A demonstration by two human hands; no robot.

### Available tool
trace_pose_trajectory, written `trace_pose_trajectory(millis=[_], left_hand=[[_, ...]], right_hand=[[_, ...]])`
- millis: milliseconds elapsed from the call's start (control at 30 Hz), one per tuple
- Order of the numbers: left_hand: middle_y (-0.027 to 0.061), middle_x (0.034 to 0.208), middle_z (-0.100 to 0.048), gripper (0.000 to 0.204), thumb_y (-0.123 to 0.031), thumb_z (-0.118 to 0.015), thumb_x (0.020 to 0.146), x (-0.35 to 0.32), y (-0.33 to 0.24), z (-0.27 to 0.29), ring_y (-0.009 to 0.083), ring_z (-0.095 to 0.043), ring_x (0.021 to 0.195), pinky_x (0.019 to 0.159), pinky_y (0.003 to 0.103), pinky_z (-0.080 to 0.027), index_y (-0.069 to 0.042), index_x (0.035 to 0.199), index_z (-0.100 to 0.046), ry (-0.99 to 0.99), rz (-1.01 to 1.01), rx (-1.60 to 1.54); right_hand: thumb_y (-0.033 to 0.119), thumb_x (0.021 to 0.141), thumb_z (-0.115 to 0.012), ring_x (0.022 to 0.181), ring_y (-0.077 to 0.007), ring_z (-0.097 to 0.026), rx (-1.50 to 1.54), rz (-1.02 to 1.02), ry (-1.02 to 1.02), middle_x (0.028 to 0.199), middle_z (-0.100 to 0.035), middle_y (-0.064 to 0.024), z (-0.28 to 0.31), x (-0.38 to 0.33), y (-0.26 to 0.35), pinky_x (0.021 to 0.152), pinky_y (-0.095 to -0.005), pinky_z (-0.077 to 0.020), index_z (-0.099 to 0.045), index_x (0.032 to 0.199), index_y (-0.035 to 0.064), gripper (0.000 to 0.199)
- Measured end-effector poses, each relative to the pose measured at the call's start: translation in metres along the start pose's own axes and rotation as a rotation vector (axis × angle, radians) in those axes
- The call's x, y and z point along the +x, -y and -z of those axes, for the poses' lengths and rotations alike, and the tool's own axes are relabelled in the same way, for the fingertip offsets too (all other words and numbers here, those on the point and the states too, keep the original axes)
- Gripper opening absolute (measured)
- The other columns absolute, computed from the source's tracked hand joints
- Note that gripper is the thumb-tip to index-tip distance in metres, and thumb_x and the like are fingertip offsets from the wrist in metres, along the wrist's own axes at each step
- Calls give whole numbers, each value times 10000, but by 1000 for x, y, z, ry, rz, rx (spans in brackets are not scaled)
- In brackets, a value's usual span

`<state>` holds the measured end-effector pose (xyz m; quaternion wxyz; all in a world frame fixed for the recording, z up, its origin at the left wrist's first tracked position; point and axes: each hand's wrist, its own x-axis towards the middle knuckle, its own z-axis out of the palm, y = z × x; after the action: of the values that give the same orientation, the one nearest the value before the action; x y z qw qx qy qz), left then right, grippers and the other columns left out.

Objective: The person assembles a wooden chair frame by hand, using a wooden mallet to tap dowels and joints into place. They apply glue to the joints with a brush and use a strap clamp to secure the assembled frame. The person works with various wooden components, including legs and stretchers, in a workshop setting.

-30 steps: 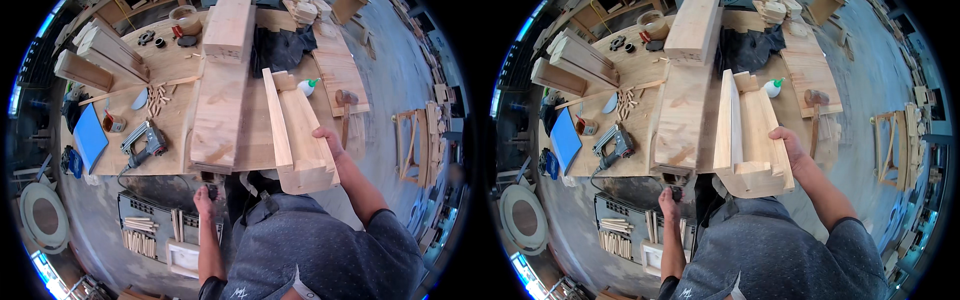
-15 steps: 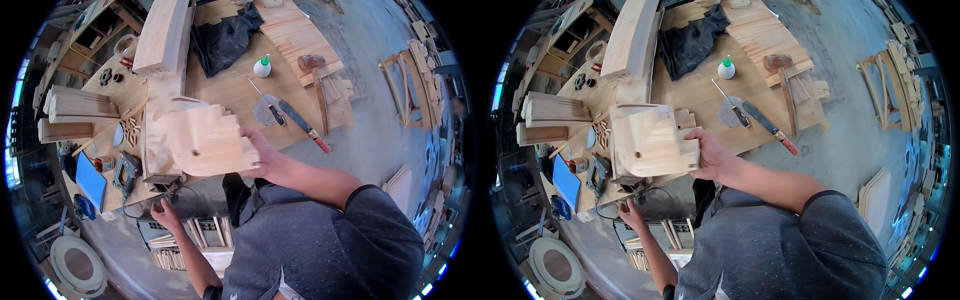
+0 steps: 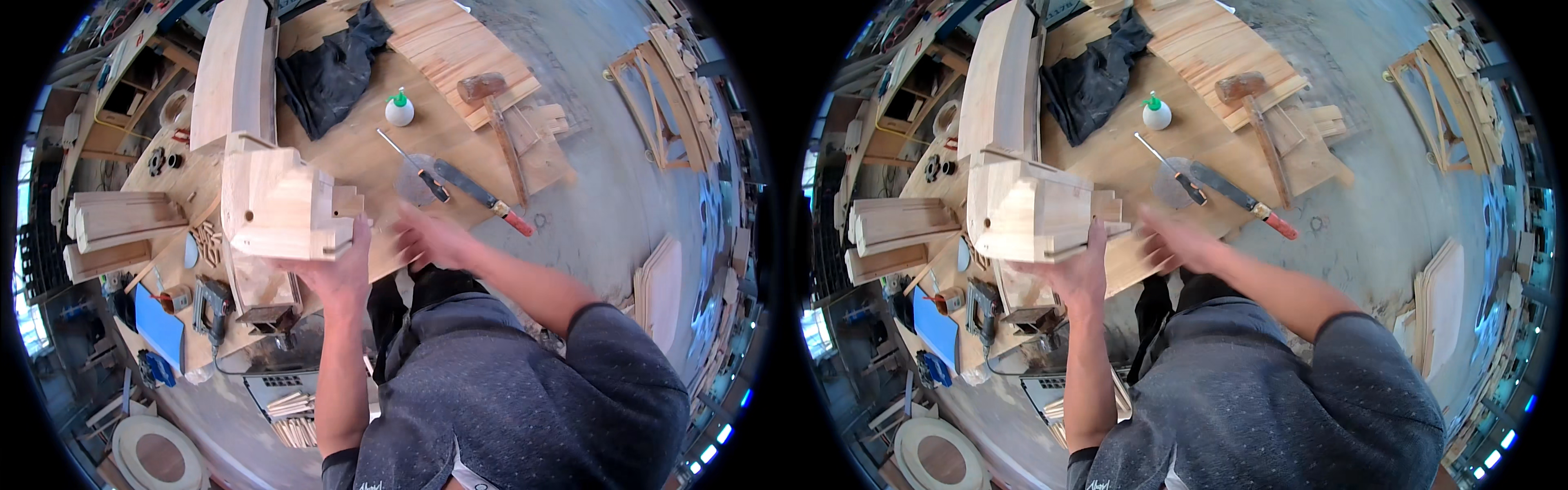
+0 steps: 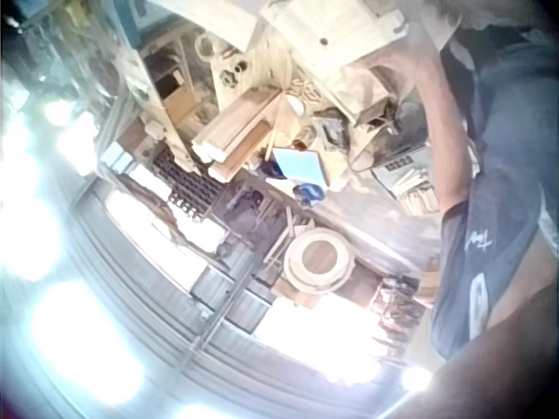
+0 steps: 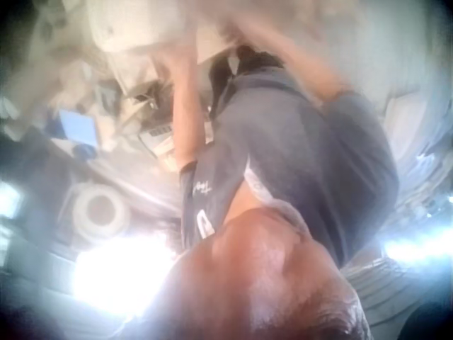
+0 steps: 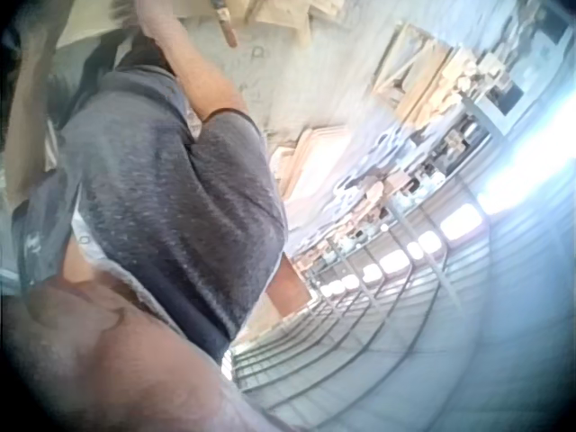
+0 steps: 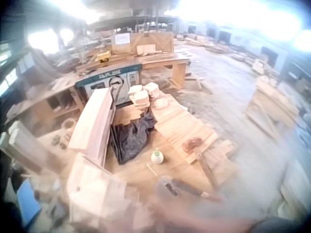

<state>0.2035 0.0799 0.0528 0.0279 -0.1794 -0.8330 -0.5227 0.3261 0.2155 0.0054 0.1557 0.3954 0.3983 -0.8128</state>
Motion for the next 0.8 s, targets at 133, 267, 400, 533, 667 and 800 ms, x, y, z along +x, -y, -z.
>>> trace_pose_trajectory(millis=[133,267,400,533,667,800], left_hand=[[234,1333,-564,871,-151,-890,718,7,4,21,324,-593,1188,1042,450,-475,57,1424,-425,210,112,56],[141,1133,-712,553,-152,-857,767,15,18,40,252,-697,999,907,393,-563,35,1238,-635,332,220,54],[137,1117,-722,523,-139,-881,758,12,21,47,239,-701,984,876,372,-573,35,1198,-660,323,224,-88],[178,1250,-642,732,-117,-889,744,-1,34,49,266,-637,1114,976,409,-521,37,1366,-535,325,183,-102],[190,1464,-428,997,-104,-879,746,-17,45,57,293,-463,1326,1120,460,-406,-11,1533,-274,115,7,-129],[196,1563,-207,1308,-116,-890,717,-24,40,81,340,-305,1442,1192,512,-304,-106,1601,73,103,33,-74]], right_hand=[[166,810,-743,1174,-377,-566,-1417,408,-895,1229,-585,-219,119,-18,-42,921,-476,-532,-484,1335,-2,609],[86,809,-690,1186,-428,-548,-1578,184,-853,1183,-563,-231,168,-9,-66,930,-501,-519,-512,1208,-2,445],[115,812,-706,1154,-432,-559,-1360,332,-762,1186,-553,-226,166,5,-50,922,-514,-519,-518,1184,17,429],[200,781,-781,1136,-429,-575,-1278,474,-670,1204,-548,-226,102,42,0,948,-500,-525,-525,1214,33,530],[310,701,-862,1155,-414,-583,-1385,389,-686,1252,-537,-221,86,90,43,984,-480,-526,-551,1198,28,651],[310,672,-861,1155,-424,-597,-1405,231,-644,1238,-586,-234,93,109,54,978,-488,-531,-583,1175,30,639]])
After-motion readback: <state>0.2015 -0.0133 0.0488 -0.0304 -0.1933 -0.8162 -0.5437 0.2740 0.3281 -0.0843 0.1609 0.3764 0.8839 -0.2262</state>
